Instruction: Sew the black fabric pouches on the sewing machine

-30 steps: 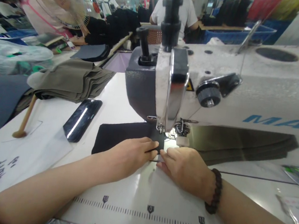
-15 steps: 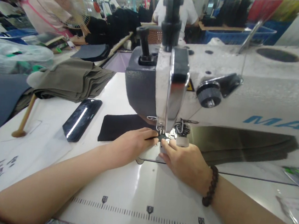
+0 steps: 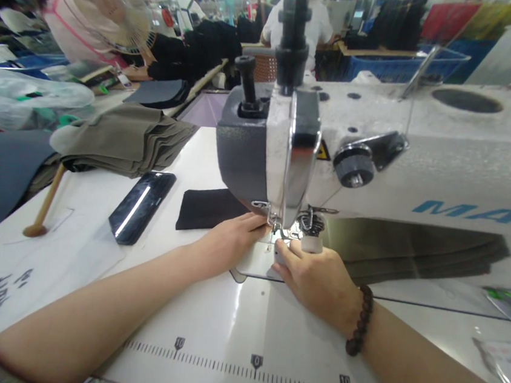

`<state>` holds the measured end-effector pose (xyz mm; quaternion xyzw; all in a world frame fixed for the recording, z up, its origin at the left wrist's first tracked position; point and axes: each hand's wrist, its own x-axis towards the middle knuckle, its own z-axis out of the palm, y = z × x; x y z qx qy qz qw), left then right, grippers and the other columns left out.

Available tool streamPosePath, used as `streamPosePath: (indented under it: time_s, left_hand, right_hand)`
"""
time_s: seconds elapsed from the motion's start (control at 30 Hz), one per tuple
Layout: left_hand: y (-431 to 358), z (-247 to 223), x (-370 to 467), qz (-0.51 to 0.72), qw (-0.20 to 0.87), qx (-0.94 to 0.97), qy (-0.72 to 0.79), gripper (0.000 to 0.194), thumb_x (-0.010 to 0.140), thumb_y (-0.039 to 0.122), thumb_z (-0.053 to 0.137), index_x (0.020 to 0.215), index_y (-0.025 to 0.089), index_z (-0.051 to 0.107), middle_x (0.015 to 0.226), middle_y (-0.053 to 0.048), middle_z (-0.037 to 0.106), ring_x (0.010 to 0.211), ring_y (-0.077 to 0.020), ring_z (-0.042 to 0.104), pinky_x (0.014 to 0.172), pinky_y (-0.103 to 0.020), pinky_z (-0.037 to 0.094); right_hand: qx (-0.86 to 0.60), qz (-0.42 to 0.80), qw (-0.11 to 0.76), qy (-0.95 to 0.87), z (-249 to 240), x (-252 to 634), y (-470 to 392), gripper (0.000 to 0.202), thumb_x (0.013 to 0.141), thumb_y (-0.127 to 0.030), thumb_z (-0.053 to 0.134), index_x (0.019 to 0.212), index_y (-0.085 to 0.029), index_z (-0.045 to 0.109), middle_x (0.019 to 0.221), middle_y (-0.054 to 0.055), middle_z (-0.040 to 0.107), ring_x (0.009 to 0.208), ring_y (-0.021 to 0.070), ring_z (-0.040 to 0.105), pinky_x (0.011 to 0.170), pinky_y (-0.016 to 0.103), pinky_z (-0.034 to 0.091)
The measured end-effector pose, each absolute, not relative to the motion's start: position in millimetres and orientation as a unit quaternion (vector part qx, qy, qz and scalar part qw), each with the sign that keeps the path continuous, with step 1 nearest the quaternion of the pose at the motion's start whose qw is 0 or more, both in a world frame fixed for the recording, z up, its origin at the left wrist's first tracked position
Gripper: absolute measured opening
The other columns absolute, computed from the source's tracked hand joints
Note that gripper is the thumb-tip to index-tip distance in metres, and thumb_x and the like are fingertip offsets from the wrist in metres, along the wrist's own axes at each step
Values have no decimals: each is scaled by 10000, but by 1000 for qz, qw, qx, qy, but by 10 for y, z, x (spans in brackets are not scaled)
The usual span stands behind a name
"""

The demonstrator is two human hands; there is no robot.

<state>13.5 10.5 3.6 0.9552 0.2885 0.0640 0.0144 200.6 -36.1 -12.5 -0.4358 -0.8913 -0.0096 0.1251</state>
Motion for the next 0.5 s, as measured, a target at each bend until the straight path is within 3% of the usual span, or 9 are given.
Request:
streamPosePath:
  time_s: [0.27, 0.5]
  left_hand:
    - [69, 26, 127, 51, -4, 958, 284, 231, 815, 107, 480, 1031, 52, 539, 1069, -111, 546, 1072, -184, 471, 946, -245, 368]
    - [38, 52, 178, -1, -52, 921, 387, 264, 863, 117, 387, 1097, 79, 502, 1141, -143, 521, 1071, -226, 489, 924, -365, 383]
  right_hand:
    - [-435, -12, 131, -891, -111, 2004, -359, 284, 855, -320, 415, 1021, -139, 558, 795, 56, 618, 672, 143, 584, 547, 232, 407]
    - [-433, -15, 127, -892, -114, 2000, -353, 275, 852, -317, 423, 1012, -145, 566, 775, 41, 617, 653, 136, 584, 530, 238, 397]
